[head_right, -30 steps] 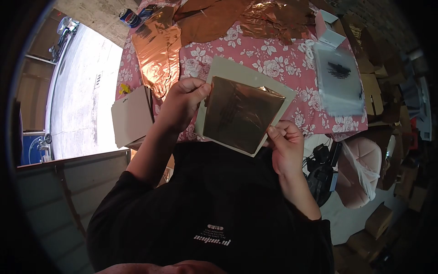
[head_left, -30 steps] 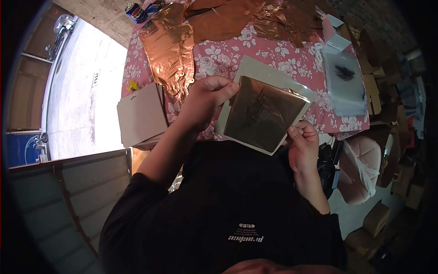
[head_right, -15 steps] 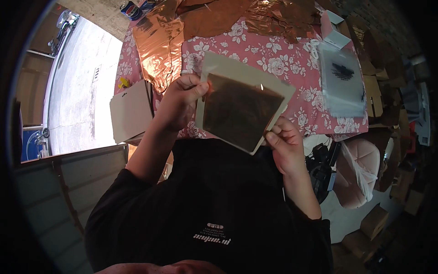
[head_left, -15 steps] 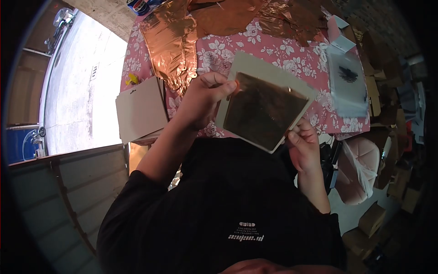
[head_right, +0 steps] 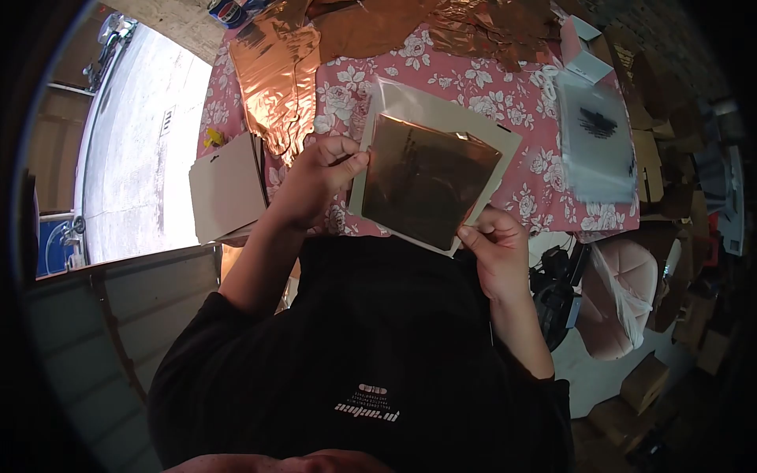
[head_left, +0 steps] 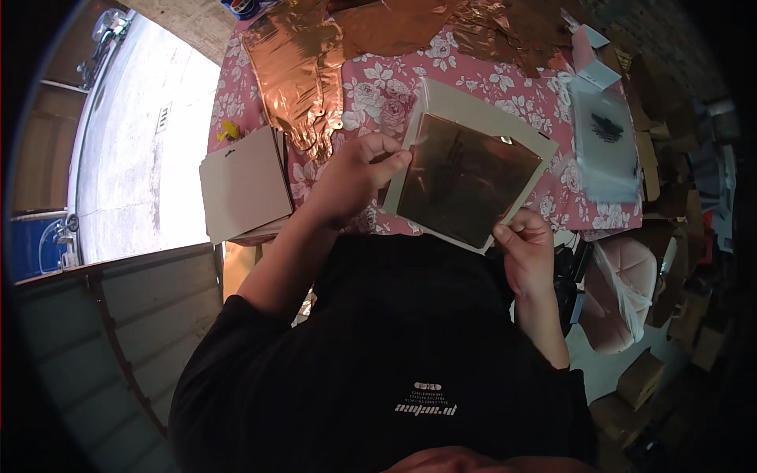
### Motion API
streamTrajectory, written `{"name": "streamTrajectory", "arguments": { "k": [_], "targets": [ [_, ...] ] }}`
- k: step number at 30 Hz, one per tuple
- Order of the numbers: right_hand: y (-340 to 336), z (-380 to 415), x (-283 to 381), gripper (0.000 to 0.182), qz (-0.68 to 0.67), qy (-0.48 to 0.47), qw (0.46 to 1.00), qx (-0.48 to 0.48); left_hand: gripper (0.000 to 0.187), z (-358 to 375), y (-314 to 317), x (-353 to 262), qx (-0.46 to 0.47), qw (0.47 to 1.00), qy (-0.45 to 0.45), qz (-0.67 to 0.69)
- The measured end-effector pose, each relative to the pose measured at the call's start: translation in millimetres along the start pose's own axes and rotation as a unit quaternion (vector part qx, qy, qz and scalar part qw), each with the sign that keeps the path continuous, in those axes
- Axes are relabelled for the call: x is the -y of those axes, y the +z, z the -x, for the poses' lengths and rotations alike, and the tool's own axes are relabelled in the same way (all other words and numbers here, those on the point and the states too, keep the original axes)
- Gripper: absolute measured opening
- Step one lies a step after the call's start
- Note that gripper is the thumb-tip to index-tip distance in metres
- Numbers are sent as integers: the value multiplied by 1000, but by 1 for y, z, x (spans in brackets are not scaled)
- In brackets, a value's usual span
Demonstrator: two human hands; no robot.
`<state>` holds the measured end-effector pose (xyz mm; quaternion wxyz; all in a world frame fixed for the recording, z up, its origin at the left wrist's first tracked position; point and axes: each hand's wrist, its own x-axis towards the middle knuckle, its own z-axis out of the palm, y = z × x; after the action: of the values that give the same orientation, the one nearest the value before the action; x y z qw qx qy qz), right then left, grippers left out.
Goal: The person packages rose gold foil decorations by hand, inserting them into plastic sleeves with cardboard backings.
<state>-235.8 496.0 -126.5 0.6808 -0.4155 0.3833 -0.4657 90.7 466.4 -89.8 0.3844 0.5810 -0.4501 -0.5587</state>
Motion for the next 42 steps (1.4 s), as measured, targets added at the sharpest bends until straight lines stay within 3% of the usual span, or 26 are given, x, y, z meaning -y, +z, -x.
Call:
{"name": "streamTrajectory", "arguments": {
  "k": [2, 8, 17, 23, 28, 30, 32, 34, 37, 39, 42],
  "targets": [
    [7, -1, 7, 13, -24, 16, 1000, -5, 22, -4, -2, 6, 2, 996, 9, 89],
    [3, -2, 7, 8, -24, 35, 999, -3, 15, 4, -12, -12, 67, 984, 2, 165],
    [10, 0, 6, 6, 6, 7, 1000, -15, 27, 3, 2, -17, -7, 997, 61, 52],
    [5, -3, 4, 5, -8, 10, 1000, -19, 27, -3, -1, 1, -12, 982, -26, 186],
    [6, -5, 1, 4, -11, 17, 1000, -20, 28, 4, 8, -5, 38, 989, 23, 143],
    [9, -6, 2, 12, 4, 60, 997, -48, 28, 7, 11, -6, 49, 993, 34, 99],
    [12, -10, 2, 18, -12, 57, 997, -44, 27, 6, 12, -2, 30, 985, -30, 164],
    [15, -14, 2, 31, -47, 53, 997, -29, 27, 4, 12, 2, 17, 982, -26, 187],
    [25, -21, 3, 33, 21, 18, 1000, 10, 32, 4, 17, -6, 8, 974, -13, 228],
    [29, -26, 2, 35, -14, 40, 999, -5, 37, 11, 21, -13, -2, 964, -22, 263],
    [38, -28, 7, 37, -6, -6, 1000, 23, 41, 9, 21, -5, 18, 979, -27, 201]
  ]
}}
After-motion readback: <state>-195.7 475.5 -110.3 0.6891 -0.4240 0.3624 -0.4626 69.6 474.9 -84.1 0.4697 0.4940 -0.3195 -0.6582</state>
